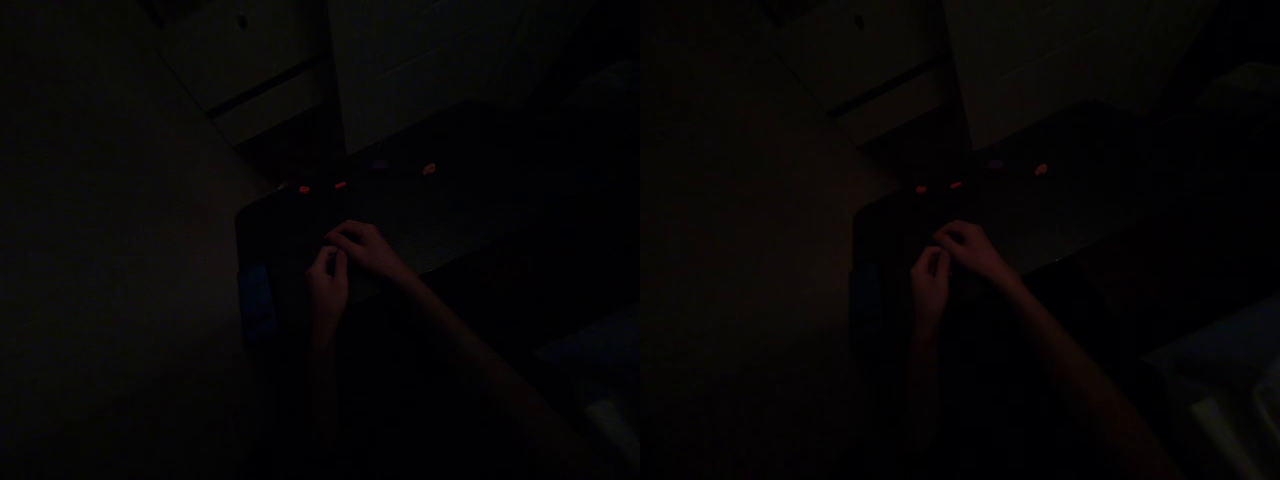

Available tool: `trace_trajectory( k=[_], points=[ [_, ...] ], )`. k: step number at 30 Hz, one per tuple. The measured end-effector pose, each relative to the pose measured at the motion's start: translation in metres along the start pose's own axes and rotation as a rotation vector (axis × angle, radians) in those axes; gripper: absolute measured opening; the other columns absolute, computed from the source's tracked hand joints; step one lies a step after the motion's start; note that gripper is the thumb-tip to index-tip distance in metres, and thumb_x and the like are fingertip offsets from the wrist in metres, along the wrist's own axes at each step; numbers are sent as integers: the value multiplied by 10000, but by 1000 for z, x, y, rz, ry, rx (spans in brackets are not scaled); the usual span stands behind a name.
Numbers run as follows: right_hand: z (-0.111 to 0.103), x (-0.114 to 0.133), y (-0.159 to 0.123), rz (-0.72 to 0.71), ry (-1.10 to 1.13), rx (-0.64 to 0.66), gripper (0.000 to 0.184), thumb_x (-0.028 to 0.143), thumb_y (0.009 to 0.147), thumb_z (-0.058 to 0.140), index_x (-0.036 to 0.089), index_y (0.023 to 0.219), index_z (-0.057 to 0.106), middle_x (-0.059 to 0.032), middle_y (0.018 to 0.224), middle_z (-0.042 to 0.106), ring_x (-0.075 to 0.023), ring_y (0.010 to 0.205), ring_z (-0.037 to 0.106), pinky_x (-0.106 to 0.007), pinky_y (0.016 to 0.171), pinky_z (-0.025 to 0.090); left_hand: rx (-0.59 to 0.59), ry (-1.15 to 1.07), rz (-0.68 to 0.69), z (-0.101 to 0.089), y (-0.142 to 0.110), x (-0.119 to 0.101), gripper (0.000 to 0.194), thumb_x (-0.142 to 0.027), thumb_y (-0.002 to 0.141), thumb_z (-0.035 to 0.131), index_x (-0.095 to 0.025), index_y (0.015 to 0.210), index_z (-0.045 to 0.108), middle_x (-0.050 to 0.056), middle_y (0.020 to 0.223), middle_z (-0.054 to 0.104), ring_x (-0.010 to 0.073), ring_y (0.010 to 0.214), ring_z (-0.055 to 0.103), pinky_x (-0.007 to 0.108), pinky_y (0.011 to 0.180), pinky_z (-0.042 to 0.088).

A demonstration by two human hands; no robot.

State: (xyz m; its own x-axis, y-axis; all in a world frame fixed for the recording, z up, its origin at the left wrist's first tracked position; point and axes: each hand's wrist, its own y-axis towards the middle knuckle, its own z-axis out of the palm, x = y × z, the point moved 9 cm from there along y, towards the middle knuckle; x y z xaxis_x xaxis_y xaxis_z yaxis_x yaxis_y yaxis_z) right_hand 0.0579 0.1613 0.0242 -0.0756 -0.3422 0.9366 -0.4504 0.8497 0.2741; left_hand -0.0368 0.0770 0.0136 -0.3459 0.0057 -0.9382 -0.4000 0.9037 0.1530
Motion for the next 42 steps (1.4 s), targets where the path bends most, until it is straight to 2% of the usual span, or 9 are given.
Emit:
trace_trajectory(
  k=[19,42],
  points=[
    [-1,2,0,8,-24,6,136,238,951,653,165,918,764,-36,935,748,-192,897,686,-285,798,479,-14,9,16,0,0,-1,125,-279,964,562,-211,881,628,-3,780,650,148,728,624,240,669,459],
    [-2,1,0,7,-18,-3,173,278,948,643,164,898,762,-29,912,748,-198,873,684,-296,774,477,-9,-48,57,2,2,-2,111,-251,963,573,-207,868,610,-10,774,638,134,735,620,229,666,458]
  ],
)
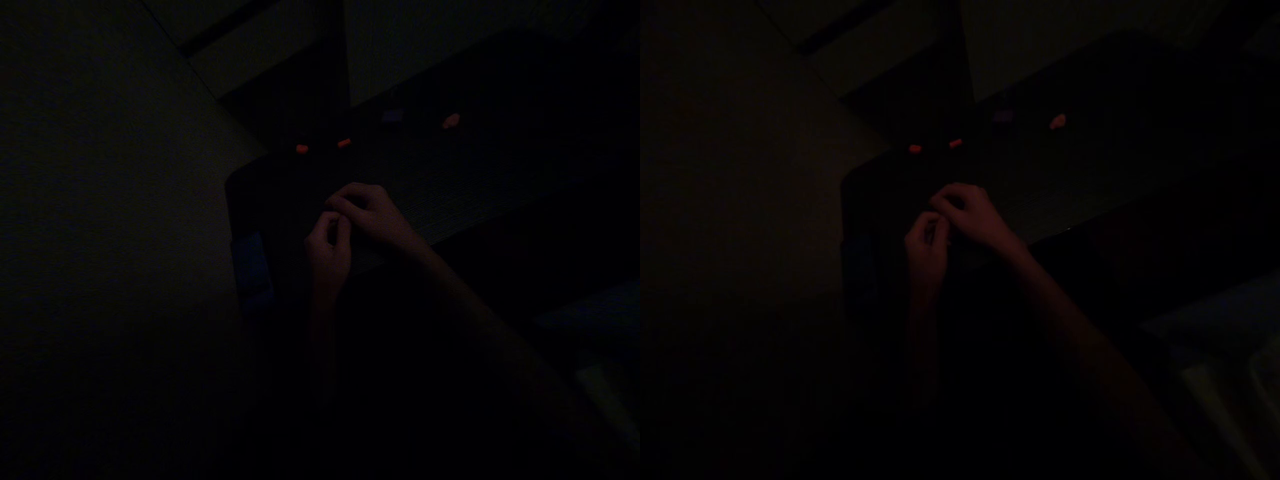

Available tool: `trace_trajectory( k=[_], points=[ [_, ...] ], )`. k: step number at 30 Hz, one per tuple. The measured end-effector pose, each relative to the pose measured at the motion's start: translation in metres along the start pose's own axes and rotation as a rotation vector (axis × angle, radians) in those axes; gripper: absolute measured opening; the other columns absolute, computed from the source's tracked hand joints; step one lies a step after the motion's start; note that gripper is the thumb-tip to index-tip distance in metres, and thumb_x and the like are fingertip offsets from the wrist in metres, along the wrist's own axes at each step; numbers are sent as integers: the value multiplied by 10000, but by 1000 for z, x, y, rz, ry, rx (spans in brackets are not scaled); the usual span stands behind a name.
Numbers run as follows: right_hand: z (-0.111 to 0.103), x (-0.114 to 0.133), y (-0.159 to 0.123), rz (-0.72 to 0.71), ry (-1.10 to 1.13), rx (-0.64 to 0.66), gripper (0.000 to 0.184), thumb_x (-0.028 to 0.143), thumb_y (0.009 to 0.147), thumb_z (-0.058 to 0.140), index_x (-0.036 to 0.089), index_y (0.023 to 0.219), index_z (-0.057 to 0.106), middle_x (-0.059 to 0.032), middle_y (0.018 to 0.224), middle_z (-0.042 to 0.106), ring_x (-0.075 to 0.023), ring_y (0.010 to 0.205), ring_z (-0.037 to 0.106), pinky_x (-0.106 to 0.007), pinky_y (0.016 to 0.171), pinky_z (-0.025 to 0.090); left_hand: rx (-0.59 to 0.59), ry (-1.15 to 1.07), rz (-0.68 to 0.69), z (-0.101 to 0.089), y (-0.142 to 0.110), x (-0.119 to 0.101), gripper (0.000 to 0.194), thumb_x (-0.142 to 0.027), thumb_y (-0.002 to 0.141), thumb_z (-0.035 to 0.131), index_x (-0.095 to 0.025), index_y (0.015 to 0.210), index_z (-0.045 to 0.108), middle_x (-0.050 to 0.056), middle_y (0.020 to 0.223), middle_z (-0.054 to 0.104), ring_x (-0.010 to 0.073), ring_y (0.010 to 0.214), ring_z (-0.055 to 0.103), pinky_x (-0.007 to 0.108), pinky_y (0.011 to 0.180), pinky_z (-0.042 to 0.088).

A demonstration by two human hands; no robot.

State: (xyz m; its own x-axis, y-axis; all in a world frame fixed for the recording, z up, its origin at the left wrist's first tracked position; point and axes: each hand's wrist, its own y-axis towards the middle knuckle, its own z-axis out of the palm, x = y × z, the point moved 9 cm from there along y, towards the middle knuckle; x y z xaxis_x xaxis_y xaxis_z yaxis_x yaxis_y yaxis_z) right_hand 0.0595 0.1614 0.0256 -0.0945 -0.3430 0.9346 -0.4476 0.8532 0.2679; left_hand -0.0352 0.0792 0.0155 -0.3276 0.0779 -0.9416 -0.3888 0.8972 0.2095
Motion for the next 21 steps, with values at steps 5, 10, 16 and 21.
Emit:
trace_trajectory(
  k=[5,10,16,21],
  points=[
    [-1,3,0,-21,-6,-7,175,273,942,646,154,899,767,-50,928,755,-209,889,692,-307,782,479,5,-20,9,0,0,0,121,-255,966,577,-220,855,610,-11,777,637,137,734,620,234,663,466],
    [-1,3,0,-25,-25,-7,162,273,941,640,182,885,762,-34,921,757,-209,887,691,-312,789,484,-3,-31,10,0,-1,-2,118,-232,963,579,-222,852,618,-13,773,636,136,729,616,238,660,464],
    [0,3,0,-40,-13,-4,175,286,944,637,176,880,757,-35,918,761,-209,877,688,-316,782,483,-4,-39,29,0,0,-3,114,-238,959,588,-218,850,617,-13,769,623,138,720,606,240,647,456],
    [-1,4,1,-56,-25,-9,166,272,941,640,177,875,758,-33,909,765,-208,871,692,-316,774,482,-11,-40,28,0,0,-3,121,-234,964,587,-221,846,610,-22,745,621,132,699,611,231,641,461]
  ],
)
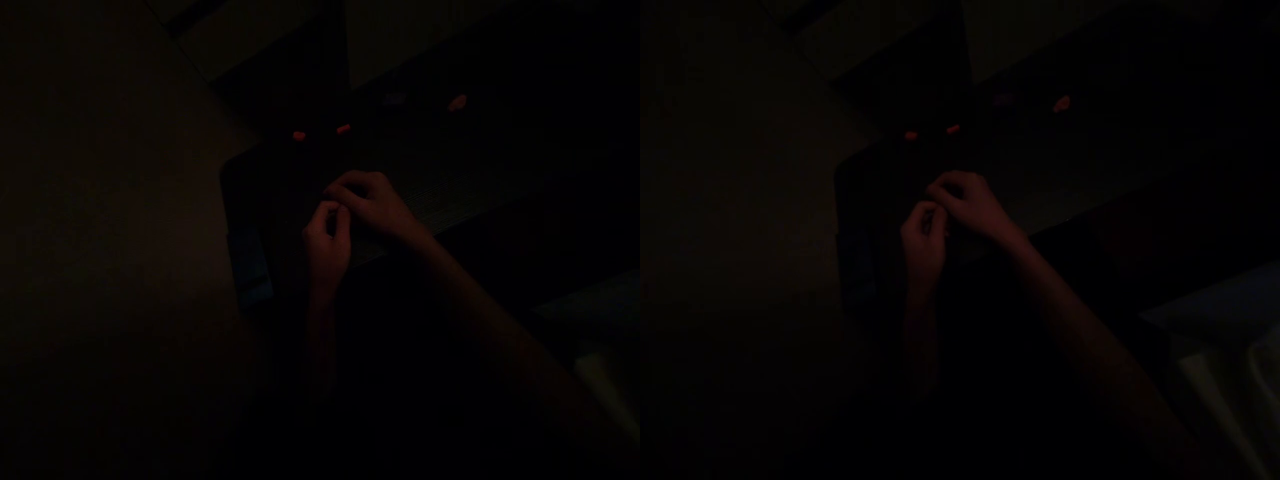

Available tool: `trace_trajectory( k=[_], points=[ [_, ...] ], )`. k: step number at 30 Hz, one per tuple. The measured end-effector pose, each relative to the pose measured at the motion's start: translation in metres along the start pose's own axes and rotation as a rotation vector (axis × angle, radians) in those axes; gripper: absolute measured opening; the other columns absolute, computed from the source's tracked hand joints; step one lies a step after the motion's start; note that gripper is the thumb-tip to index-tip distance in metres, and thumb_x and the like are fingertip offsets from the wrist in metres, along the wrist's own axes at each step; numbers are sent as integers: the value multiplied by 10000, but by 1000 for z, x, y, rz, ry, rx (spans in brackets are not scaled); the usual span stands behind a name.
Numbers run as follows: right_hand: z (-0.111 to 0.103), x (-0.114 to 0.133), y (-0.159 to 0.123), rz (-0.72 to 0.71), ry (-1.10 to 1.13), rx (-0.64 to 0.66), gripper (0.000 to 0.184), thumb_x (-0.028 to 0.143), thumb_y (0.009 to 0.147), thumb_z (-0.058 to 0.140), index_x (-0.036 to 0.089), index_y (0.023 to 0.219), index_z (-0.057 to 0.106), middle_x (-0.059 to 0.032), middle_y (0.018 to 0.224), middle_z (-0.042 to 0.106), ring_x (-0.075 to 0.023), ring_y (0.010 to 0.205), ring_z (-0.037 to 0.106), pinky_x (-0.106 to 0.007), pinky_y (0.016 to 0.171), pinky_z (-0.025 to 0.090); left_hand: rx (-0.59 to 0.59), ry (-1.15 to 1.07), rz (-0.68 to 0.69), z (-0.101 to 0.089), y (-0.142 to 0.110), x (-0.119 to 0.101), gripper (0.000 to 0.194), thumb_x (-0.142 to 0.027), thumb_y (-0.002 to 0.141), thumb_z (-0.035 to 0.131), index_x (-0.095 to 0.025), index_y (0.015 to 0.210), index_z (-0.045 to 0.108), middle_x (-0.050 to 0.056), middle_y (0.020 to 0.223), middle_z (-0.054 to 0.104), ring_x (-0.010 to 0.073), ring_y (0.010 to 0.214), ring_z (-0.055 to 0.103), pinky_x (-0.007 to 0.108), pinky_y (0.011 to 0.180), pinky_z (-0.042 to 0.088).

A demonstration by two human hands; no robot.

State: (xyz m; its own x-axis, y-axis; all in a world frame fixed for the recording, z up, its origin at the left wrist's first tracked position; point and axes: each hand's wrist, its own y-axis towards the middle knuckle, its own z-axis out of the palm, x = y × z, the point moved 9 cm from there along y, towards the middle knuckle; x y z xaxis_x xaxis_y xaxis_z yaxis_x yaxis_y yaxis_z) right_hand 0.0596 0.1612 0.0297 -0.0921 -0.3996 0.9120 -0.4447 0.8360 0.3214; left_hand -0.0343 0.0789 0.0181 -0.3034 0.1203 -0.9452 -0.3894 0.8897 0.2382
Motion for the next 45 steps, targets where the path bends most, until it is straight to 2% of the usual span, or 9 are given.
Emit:
trace_trajectory(
  k=[14,25,36,45],
  points=[
    [0,0,-1,-15,10,0,154,272,941,648,190,864,754,-34,892,758,-220,854,685,-350,781,495,-1,28,36,0,0,-1,131,-235,973,586,-226,844,607,-19,762,630,134,709,617,231,640,475],
    [0,0,-1,19,-12,17,179,342,944,650,212,866,745,-41,904,752,-246,896,674,-384,843,515,-4,-2,52,0,0,-3,149,-217,968,598,-232,820,595,-33,709,592,129,652,588,236,601,450],
    [1,-2,-1,65,-24,32,194,340,956,633,208,873,748,-30,923,754,-238,924,670,-349,835,505,-1,52,29,0,1,0,162,-287,975,607,-246,818,599,-24,733,617,139,683,611,247,626,472],
    [1,-3,-1,74,9,28,227,433,939,670,233,859,741,-40,948,759,-268,956,681,-394,874,520,-1,37,37,0,1,-2,164,-242,976,615,-243,813,595,-24,737,632,139,684,622,249,626,482]
  ],
)
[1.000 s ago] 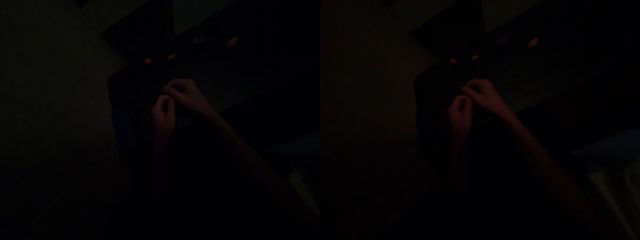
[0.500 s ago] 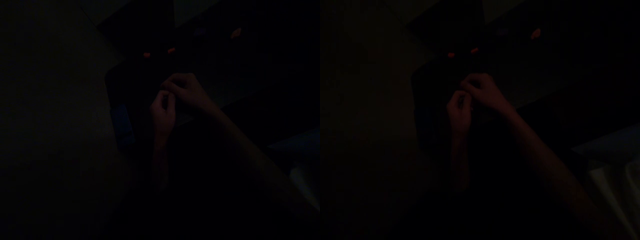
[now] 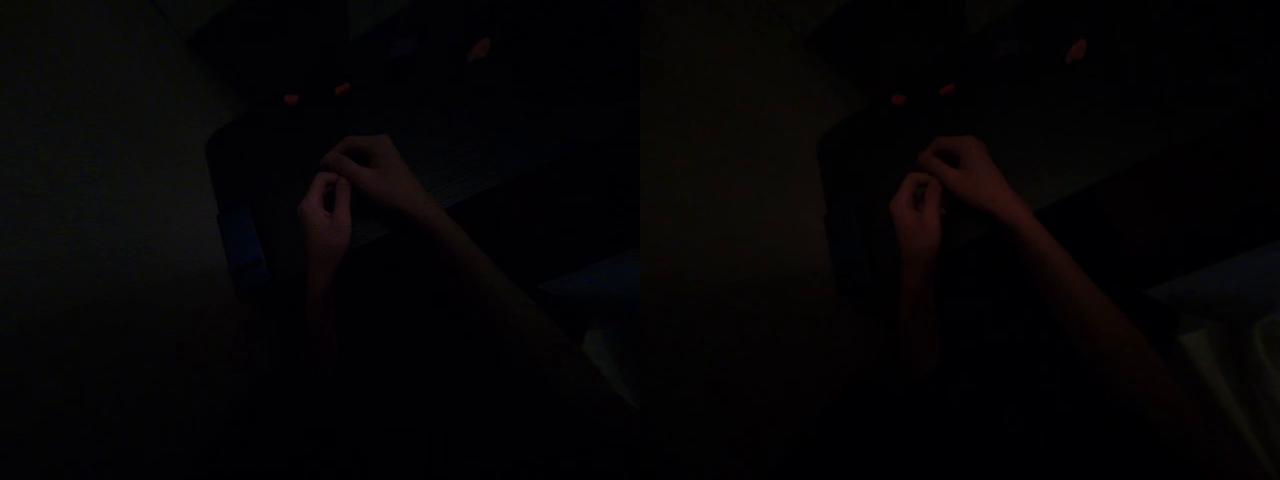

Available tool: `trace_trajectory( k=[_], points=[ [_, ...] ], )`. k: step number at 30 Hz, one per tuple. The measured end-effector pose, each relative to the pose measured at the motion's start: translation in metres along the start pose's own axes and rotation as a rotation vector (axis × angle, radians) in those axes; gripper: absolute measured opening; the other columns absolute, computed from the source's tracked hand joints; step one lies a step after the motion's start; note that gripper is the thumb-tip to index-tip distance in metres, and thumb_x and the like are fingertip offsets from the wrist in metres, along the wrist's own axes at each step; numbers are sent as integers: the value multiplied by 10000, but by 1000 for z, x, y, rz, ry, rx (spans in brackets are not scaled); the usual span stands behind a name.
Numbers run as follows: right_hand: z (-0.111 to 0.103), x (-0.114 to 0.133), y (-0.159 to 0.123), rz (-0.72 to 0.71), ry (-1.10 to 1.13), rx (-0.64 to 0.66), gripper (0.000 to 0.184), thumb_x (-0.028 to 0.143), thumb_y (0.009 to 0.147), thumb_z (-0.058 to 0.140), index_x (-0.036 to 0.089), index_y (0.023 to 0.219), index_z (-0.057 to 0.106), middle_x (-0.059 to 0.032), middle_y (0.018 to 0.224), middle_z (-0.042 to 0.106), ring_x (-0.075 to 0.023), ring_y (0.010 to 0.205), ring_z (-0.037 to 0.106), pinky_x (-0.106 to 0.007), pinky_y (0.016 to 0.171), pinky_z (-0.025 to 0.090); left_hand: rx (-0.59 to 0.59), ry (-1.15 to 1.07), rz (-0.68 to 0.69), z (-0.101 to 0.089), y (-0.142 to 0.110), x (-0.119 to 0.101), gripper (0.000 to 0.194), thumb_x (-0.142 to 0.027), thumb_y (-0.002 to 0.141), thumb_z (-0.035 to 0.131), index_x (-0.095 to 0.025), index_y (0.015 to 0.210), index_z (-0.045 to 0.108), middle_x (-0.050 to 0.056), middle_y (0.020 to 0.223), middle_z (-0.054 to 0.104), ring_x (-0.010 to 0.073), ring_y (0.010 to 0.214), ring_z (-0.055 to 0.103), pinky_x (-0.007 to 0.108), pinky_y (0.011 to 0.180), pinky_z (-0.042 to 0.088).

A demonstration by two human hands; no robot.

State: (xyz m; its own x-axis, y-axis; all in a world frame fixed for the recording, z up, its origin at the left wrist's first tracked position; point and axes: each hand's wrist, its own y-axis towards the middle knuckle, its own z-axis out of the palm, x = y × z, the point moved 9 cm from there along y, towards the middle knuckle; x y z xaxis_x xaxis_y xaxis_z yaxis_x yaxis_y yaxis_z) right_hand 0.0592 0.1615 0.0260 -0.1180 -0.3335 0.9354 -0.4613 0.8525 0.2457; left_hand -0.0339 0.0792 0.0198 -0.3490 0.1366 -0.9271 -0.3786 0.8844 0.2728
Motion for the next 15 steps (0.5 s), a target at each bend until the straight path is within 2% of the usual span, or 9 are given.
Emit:
trace_trajectory(
  k=[8,15],
  points=[
    [0,0,0,13,-9,10,303,548,912,679,257,855,742,-34,911,760,-289,967,679,-412,870,527,-4,29,-24,0,0,4,176,-332,983,616,-254,826,606,-12,751,640,153,705,632,263,630,501],
    [-1,0,-1,29,-19,5,250,502,921,672,275,843,739,-24,932,769,-302,980,680,-422,847,539,3,21,-36,0,1,6,206,-379,976,633,-249,819,611,-9,746,637,160,724,632,270,637,511]
  ],
)
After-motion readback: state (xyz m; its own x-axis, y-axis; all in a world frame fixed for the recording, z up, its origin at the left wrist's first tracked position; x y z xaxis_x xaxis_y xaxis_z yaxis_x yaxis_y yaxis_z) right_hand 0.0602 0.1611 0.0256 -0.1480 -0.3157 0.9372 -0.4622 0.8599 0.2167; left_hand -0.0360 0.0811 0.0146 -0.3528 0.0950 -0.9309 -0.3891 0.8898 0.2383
